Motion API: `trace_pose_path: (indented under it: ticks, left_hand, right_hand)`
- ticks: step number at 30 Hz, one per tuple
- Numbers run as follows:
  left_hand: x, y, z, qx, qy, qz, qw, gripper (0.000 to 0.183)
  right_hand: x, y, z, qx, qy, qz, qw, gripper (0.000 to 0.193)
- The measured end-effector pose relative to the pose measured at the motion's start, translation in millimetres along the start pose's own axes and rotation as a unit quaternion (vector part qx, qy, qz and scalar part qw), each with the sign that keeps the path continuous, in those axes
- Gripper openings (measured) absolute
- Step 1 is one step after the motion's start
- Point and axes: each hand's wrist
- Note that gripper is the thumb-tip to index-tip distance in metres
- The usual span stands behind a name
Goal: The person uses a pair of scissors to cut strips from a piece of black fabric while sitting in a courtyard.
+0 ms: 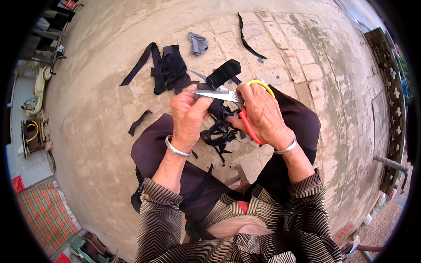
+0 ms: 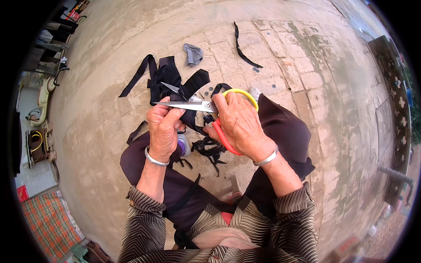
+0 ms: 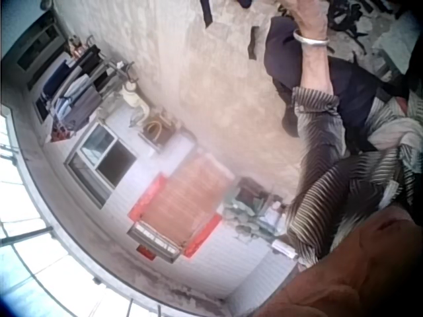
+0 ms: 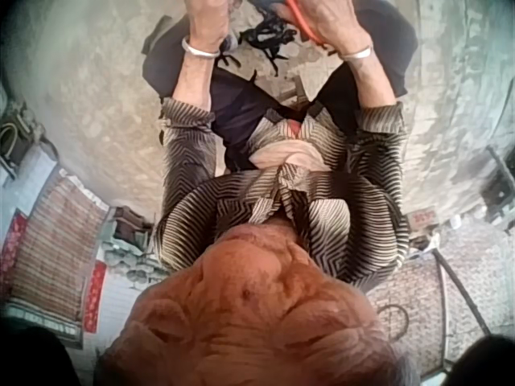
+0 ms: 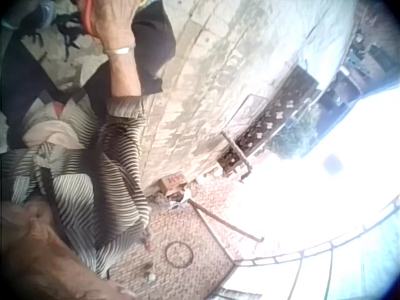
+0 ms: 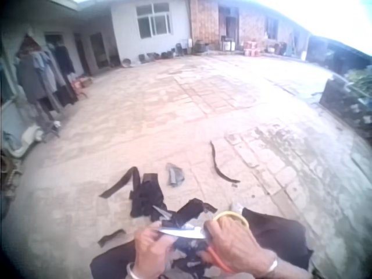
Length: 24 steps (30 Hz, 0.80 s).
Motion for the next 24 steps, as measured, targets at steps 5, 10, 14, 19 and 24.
trace_pose_path:
  ticks: [5, 10, 14, 19, 24]
  left_hand:
    - [-1.0, -0.7, -0.7, 0.009, -0.027, -0.016, 0.999, 0.003]
    - [-1.3, 1.5, -4.8, 0.025, -0.034, -0.024, 0.999, 0.005]
    - [1.5, 1.9, -10.1, 0.022, -0.016, -0.017, 0.999, 0.007]
    - [-16.9, -15.0, 0.2, 0.026, -0.073, 0.009, 0.997, 0.012]
    - [-7.8, -5.9, -15.8, 0.057, -0.08, -0.01, 0.995, 0.017]
  right_hand:
    - [0.3, 0.7, -0.9, 0.009, 0.025, 0.009, 1.0, 0.051]
    - [2.0, 2.1, 1.8, 0.001, 0.027, 0.005, 1.0, 0.051]
    - [0.1, 5.6, 3.1, 0.015, 0.029, 0.012, 0.999, 0.053]
    - [-28.6, 2.4, 3.9, -0.011, -0.036, 0.064, 0.997, 0.052]
    - [-50.3, 9.7, -2.9, -0.17, 0.321, 0.277, 0.89, 0.045]
Point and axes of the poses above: each hand's wrist, its own y-axis towards the middle knuckle, its own z-axis out of the palm, x = y × z, and after that the axes turned 7 degrees about -z, right-handed
